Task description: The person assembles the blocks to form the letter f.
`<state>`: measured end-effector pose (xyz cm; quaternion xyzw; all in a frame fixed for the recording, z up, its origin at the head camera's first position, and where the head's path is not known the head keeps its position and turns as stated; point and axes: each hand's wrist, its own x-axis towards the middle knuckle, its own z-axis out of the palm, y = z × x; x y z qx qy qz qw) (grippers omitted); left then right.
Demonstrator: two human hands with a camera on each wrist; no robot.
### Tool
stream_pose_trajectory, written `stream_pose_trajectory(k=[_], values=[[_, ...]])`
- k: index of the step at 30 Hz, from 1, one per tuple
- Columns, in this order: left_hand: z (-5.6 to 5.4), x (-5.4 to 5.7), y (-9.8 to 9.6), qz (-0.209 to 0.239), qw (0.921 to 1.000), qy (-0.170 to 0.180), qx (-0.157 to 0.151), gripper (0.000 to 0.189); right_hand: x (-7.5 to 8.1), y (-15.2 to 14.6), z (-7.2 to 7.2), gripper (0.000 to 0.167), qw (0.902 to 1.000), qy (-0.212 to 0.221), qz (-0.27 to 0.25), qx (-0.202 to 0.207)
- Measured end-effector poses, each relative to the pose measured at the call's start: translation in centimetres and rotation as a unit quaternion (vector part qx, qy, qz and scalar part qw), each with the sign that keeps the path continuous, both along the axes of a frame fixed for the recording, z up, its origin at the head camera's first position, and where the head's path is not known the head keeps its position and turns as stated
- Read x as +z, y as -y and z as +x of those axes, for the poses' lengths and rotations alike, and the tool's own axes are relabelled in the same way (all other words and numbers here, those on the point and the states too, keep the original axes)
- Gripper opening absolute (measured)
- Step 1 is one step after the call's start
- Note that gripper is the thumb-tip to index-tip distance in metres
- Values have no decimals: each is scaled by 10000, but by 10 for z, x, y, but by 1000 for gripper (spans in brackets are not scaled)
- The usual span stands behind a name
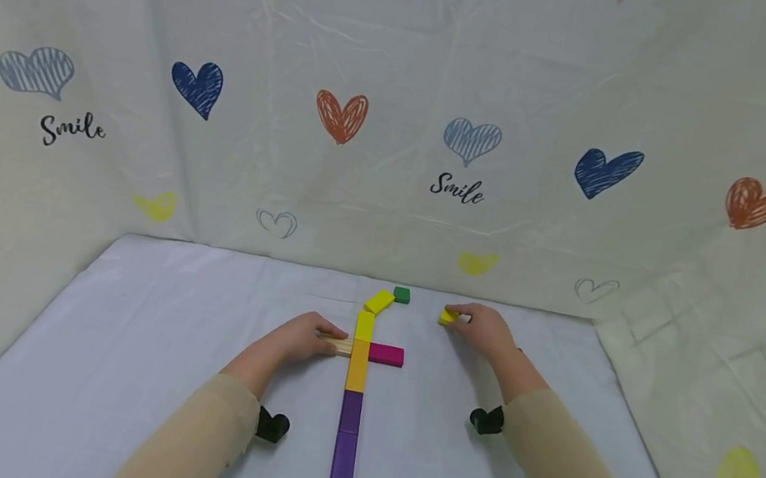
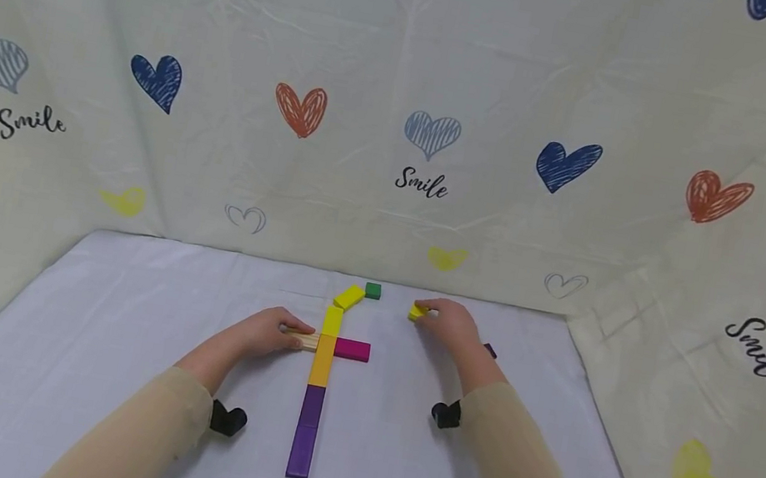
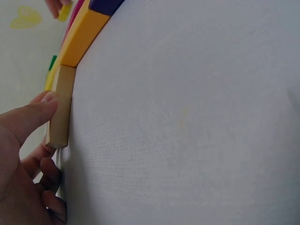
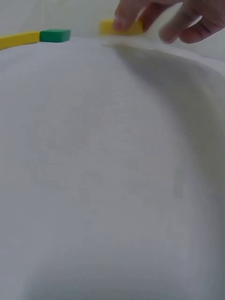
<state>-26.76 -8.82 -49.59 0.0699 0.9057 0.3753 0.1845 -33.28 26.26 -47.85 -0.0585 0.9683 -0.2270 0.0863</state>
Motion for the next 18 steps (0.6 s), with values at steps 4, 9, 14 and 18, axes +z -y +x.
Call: stream_pose_trajectory(k=[4, 9, 14, 18], values=[[0, 0, 0, -15, 10000, -2, 6, 26, -1, 14, -5, 37, 9999, -28, -81, -54], [1, 0, 0, -7, 10000, 10, 16, 26, 1, 32, -9, 37, 9996, 44, -243, -157], [1, 1, 0, -27, 10000, 13, 31, 26, -2, 45, -12, 37, 9987, 30, -388, -330], [2, 2, 0, -14, 10000, 38, 77, 26, -7, 51, -14, 37, 9984, -107, -357, -434]])
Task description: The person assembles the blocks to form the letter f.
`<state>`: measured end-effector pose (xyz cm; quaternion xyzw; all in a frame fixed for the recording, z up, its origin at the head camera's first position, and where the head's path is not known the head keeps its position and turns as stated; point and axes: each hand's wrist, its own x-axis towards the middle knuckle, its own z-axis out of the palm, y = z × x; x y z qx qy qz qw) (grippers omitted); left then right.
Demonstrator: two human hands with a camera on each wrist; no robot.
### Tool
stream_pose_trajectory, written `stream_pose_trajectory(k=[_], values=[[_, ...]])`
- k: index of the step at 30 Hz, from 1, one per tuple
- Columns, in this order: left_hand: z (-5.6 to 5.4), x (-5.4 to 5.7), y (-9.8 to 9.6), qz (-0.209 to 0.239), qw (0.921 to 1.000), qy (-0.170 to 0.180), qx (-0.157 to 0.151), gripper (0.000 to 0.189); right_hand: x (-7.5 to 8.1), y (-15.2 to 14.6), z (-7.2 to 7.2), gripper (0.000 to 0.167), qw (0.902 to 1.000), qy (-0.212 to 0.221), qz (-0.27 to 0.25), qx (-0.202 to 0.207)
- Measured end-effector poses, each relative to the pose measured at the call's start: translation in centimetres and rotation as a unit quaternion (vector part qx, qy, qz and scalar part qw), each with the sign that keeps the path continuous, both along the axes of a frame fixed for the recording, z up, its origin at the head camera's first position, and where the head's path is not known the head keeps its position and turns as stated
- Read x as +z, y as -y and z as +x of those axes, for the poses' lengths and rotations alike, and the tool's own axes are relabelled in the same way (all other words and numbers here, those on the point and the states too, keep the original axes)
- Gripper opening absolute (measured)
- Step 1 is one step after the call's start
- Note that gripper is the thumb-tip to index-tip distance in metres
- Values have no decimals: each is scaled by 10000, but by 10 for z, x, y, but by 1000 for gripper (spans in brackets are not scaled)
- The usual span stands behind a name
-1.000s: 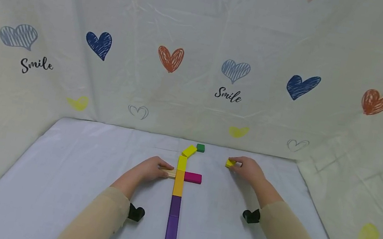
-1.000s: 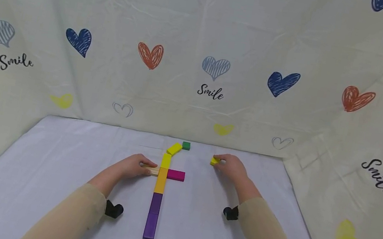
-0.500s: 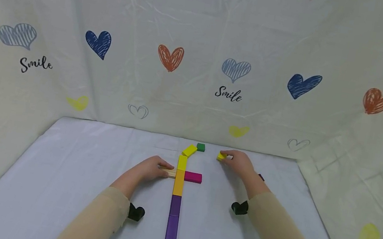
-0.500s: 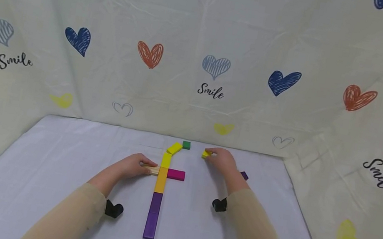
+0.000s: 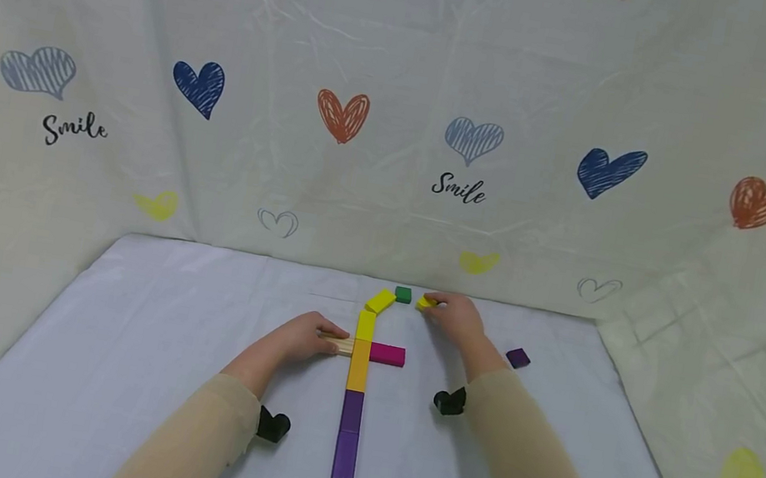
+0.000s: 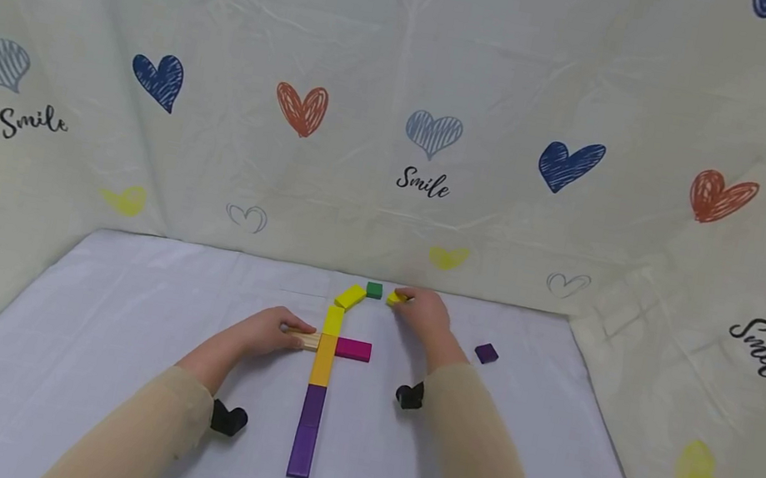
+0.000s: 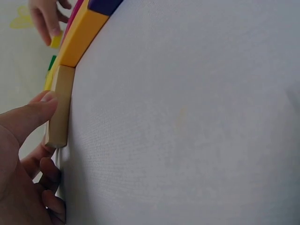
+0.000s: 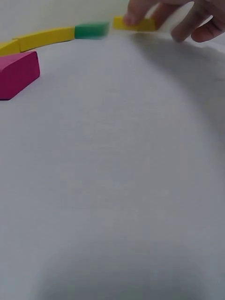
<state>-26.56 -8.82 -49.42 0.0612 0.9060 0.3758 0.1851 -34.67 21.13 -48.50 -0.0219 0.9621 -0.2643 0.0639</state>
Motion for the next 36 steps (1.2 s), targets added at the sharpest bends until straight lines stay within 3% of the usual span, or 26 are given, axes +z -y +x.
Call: stream_pose_trajectory(k=[14, 36], values=[[0, 0, -2, -11, 10000, -37, -53, 27, -11, 13, -6, 37, 9992, 115, -12, -377], [0, -2, 0, -49, 10000, -61, -38, 26, -7, 12, 1, 37, 9998, -28, 75, -162]])
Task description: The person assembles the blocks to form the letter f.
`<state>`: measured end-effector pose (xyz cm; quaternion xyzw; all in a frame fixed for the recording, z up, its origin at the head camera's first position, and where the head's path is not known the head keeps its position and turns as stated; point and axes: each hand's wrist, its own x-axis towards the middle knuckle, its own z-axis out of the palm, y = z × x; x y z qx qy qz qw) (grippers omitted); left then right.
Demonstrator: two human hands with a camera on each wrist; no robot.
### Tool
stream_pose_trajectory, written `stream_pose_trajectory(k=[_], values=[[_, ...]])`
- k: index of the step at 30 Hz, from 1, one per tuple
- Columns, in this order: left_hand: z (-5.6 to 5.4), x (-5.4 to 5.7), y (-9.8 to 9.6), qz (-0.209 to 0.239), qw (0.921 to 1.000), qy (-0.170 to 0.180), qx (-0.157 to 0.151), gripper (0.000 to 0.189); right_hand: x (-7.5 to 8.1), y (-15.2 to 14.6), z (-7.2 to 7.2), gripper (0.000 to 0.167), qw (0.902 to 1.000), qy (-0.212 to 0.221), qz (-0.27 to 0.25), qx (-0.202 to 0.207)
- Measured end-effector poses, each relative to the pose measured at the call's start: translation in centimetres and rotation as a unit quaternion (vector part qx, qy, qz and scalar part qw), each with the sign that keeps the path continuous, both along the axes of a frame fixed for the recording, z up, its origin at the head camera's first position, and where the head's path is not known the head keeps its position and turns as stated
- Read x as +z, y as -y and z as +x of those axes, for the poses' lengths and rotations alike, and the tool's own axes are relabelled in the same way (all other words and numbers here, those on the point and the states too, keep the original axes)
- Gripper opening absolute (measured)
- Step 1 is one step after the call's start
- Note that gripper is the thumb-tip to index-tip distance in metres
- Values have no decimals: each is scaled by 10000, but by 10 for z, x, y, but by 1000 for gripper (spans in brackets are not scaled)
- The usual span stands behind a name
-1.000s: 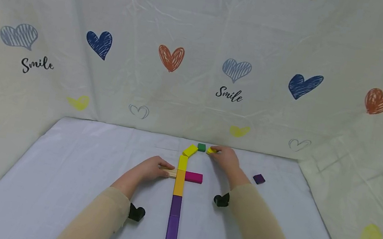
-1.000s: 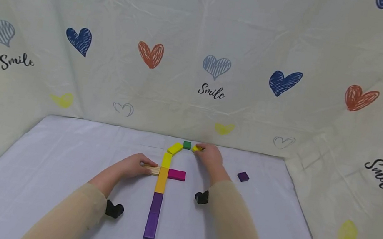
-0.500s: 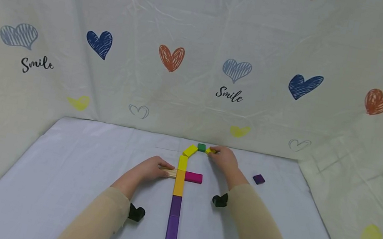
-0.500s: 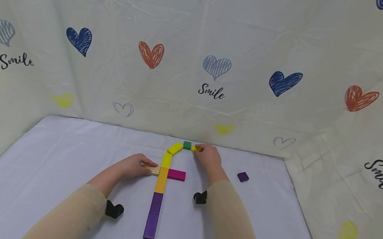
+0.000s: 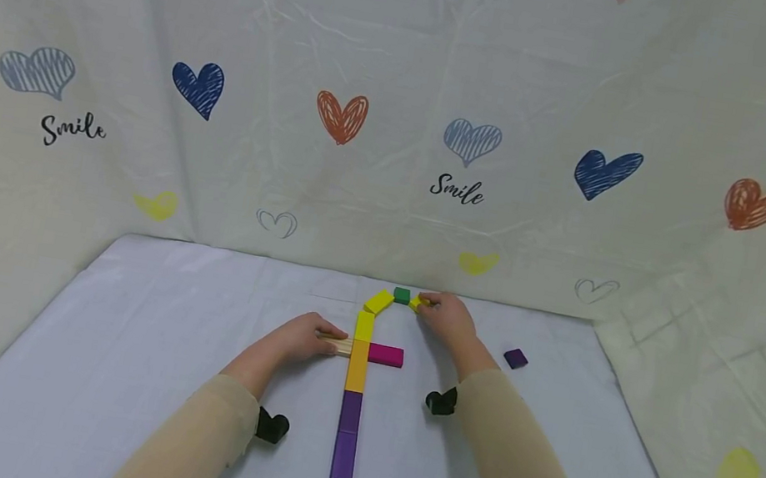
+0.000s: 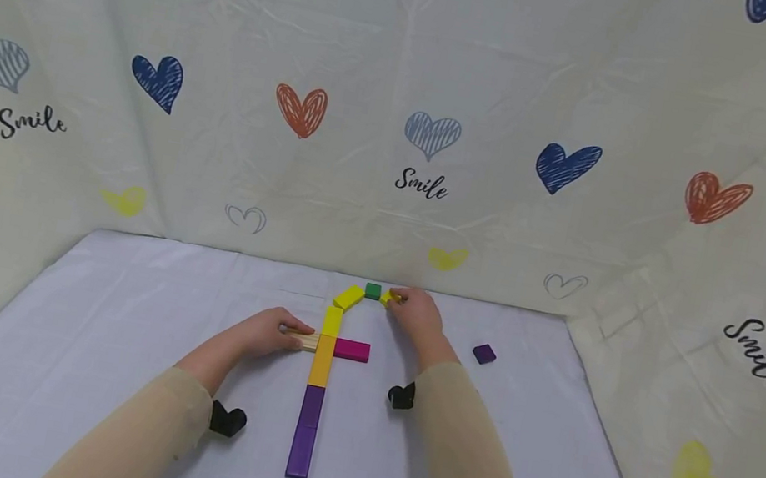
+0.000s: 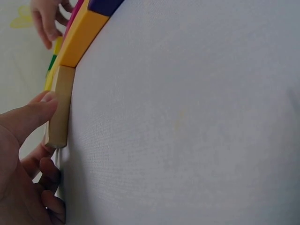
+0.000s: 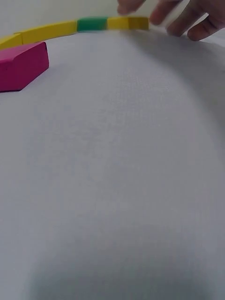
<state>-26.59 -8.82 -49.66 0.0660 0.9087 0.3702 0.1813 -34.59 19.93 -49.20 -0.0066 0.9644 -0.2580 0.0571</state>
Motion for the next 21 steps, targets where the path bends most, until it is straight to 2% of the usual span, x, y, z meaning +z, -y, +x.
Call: stream_pose_trajectory(k=[5, 9, 21], values=[[-1, -1, -4, -22, 10000, -11, -66, 27, 3, -8, 4, 37, 9999, -132, -110, -19], [-2, -2, -6, -32, 10000, 32, -5, 26, 7, -14, 7, 36, 9996, -255, -151, 25], [0, 1, -2, -47, 9999, 76, 77, 26, 20, -42, 18, 38, 9976, -590, 233, 289]])
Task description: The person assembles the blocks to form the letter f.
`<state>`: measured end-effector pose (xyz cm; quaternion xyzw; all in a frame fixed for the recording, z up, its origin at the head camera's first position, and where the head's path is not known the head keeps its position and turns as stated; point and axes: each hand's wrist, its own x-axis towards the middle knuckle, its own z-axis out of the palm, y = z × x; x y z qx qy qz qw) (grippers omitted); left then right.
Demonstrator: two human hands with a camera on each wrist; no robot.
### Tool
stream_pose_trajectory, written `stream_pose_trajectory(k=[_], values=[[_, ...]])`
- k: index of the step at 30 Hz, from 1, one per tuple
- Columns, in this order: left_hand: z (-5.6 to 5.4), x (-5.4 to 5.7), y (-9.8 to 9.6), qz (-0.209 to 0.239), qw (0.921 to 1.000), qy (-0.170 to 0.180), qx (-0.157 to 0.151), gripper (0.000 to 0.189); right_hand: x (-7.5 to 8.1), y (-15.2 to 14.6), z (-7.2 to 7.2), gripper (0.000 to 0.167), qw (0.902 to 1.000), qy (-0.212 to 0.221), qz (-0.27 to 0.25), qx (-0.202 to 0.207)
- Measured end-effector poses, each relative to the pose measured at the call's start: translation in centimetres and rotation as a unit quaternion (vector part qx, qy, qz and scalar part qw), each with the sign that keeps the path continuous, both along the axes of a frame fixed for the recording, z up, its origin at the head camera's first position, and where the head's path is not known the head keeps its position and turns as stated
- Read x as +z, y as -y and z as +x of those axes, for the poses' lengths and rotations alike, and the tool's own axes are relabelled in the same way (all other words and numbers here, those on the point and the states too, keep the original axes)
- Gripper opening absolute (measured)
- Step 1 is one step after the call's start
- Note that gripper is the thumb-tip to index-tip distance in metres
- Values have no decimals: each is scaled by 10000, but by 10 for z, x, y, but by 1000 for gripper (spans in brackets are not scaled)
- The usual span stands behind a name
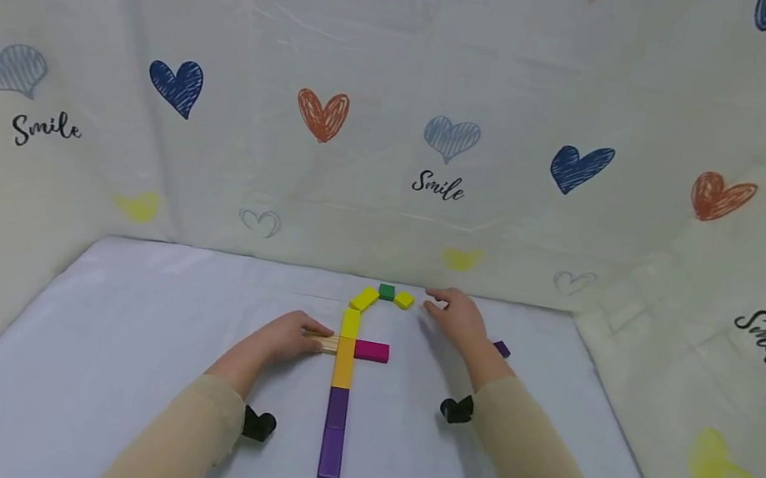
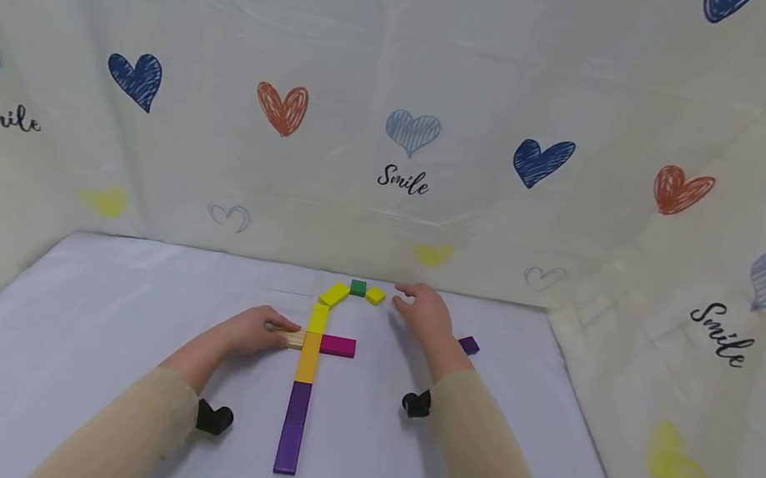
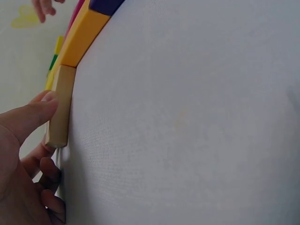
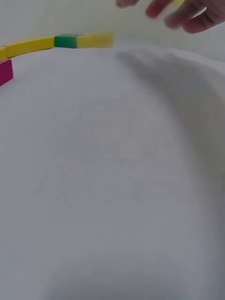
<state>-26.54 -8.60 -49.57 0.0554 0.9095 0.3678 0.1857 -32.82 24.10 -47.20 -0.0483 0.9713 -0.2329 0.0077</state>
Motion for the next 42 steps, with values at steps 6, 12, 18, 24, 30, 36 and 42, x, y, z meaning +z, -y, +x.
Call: stream_pose_trajectory(k=[6, 12, 18, 24, 30, 36, 42], values=[[1, 1, 8, 40, 10000, -27, -10, 27, 4, -19, 9, 39, 9996, -102, 206, 137], [1, 2, 11, 20, 9999, -97, -16, 26, 5, -48, 20, 39, 9995, -53, 294, 108], [0, 0, 8, 73, 9999, -82, -48, 26, 4, -82, 34, 40, 9993, 47, 362, -31], [-2, -2, 3, 69, 9999, -107, -49, 26, -2, -112, 45, 43, 9989, 120, 404, -193], [-2, -3, 1, 73, 9999, -86, -22, 26, -11, -127, 52, 47, 9981, 350, 342, -388], [0, -1, 2, 70, 9999, -96, -44, 27, -14, -127, 56, 52, 9963, 638, 255, -520], [2, 1, 2, 70, 9999, -117, -46, 27, -16, -121, 56, 52, 9940, 810, 326, -658]])
